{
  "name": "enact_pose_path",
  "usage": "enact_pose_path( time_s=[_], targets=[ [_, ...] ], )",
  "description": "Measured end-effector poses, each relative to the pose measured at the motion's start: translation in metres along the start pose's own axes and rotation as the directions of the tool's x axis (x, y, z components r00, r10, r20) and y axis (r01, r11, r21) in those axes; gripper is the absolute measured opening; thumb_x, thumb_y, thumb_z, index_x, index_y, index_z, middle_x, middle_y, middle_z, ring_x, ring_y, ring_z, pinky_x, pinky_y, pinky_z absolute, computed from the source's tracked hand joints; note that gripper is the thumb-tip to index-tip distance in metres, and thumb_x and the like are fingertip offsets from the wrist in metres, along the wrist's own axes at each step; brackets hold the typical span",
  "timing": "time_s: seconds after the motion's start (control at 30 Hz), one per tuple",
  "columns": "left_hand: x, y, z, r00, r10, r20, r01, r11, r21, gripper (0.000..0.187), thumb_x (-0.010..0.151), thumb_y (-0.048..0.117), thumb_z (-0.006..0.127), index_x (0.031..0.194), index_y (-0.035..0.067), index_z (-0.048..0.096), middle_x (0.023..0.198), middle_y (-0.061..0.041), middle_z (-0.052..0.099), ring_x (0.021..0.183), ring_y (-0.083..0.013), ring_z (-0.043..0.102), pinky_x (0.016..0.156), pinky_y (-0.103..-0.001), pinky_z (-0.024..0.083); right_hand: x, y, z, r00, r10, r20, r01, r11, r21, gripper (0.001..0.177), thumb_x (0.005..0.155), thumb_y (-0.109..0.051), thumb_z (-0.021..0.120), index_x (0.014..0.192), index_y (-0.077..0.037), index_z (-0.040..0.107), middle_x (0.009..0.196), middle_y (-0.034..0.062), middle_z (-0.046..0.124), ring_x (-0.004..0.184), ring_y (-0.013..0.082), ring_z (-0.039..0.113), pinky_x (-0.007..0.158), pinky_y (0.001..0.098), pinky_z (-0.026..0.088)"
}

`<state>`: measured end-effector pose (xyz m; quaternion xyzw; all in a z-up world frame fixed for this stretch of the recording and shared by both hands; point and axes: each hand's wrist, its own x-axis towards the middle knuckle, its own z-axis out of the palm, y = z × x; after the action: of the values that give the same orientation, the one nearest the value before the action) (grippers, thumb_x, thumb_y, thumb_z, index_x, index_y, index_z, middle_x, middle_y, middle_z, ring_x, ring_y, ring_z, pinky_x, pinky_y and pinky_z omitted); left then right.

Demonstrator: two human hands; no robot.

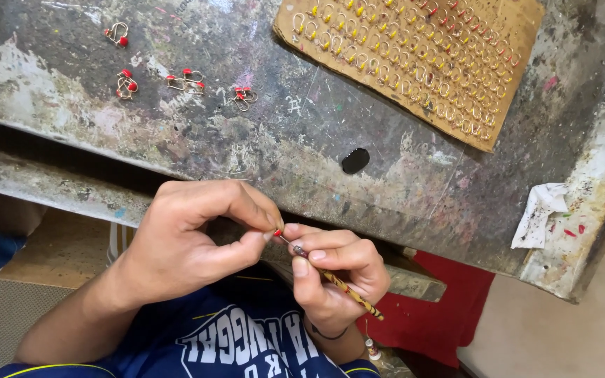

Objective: Applying red paint or enamel to small jewelry components using a fine-tipped stylus tool.

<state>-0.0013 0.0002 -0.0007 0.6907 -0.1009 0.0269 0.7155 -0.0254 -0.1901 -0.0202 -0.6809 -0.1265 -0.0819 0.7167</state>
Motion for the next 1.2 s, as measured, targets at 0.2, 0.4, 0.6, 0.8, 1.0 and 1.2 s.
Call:
enact_pose_path(
  time_s=[0.2, 0.4, 0.6, 0.8, 1.0, 1.2],
  targets=[
    [-0.0002, -0.0004, 0.0001, 1.000, 0.009, -0.003, -0.009, 1.000, 0.011, 0.011, 0.084, -0.004, 0.068, 0.081, 0.005, 0.064, 0.082, -0.007, 0.076, 0.076, -0.0162, 0.076, 0.073, -0.024, 0.060, -0.0006, -0.0002, 0.0007, 1.000, 0.006, -0.011, -0.006, 1.000, 0.002, 0.016, 0.090, -0.001, 0.073, 0.096, -0.008, 0.059, 0.090, 0.0174, 0.070, 0.088, 0.0340, 0.078, 0.087, 0.0411, 0.070],
    [-0.0002, -0.0004, 0.0000, 1.000, 0.011, -0.003, -0.011, 1.000, 0.018, 0.011, 0.084, -0.005, 0.068, 0.082, 0.006, 0.065, 0.082, -0.007, 0.076, 0.076, -0.0159, 0.077, 0.074, -0.024, 0.060, 0.0001, -0.0006, 0.0011, 1.000, 0.008, -0.015, -0.008, 1.000, 0.003, 0.016, 0.090, -0.001, 0.073, 0.095, -0.008, 0.059, 0.090, 0.0172, 0.070, 0.087, 0.0341, 0.078, 0.086, 0.0410, 0.070],
    [0.0008, 0.0003, -0.0005, 1.000, 0.017, 0.006, -0.017, 1.000, 0.004, 0.011, 0.085, -0.004, 0.067, 0.082, 0.006, 0.064, 0.082, -0.007, 0.075, 0.076, -0.0166, 0.076, 0.073, -0.025, 0.059, 0.0003, -0.0003, -0.0001, 1.000, -0.002, 0.000, 0.002, 1.000, 0.009, 0.016, 0.091, -0.002, 0.073, 0.096, -0.008, 0.059, 0.089, 0.0173, 0.070, 0.087, 0.0332, 0.078, 0.086, 0.0405, 0.070],
    [0.0004, 0.0000, -0.0008, 1.000, 0.015, 0.006, -0.015, 1.000, 0.006, 0.010, 0.085, -0.004, 0.067, 0.082, 0.005, 0.065, 0.083, -0.008, 0.076, 0.076, -0.0167, 0.076, 0.074, -0.025, 0.060, 0.0004, 0.0000, 0.0003, 1.000, -0.003, 0.001, 0.003, 1.000, 0.008, 0.016, 0.091, -0.002, 0.072, 0.096, -0.008, 0.059, 0.089, 0.0177, 0.070, 0.086, 0.0320, 0.078, 0.087, 0.0418, 0.070],
    [0.0006, 0.0002, -0.0008, 1.000, 0.019, 0.011, -0.018, 1.000, -0.003, 0.010, 0.086, -0.004, 0.067, 0.082, 0.005, 0.064, 0.083, -0.008, 0.075, 0.075, -0.0172, 0.076, 0.073, -0.025, 0.059, -0.0003, 0.0005, 0.0008, 1.000, 0.001, -0.010, -0.001, 1.000, 0.017, 0.016, 0.090, -0.001, 0.072, 0.096, -0.008, 0.059, 0.089, 0.0177, 0.070, 0.086, 0.0324, 0.078, 0.087, 0.0416, 0.070],
    [0.0017, 0.0014, -0.0021, 0.999, 0.042, 0.031, -0.042, 0.999, 0.009, 0.009, 0.088, -0.003, 0.067, 0.083, 0.005, 0.065, 0.084, -0.008, 0.076, 0.076, -0.0172, 0.076, 0.074, -0.026, 0.059, -0.0053, -0.0048, -0.0062, 0.999, -0.004, -0.034, 0.006, 0.998, 0.066, 0.019, 0.092, -0.002, 0.073, 0.100, -0.007, 0.057, 0.091, 0.0171, 0.069, 0.092, 0.0345, 0.078, 0.085, 0.0392, 0.069]
  ],
)
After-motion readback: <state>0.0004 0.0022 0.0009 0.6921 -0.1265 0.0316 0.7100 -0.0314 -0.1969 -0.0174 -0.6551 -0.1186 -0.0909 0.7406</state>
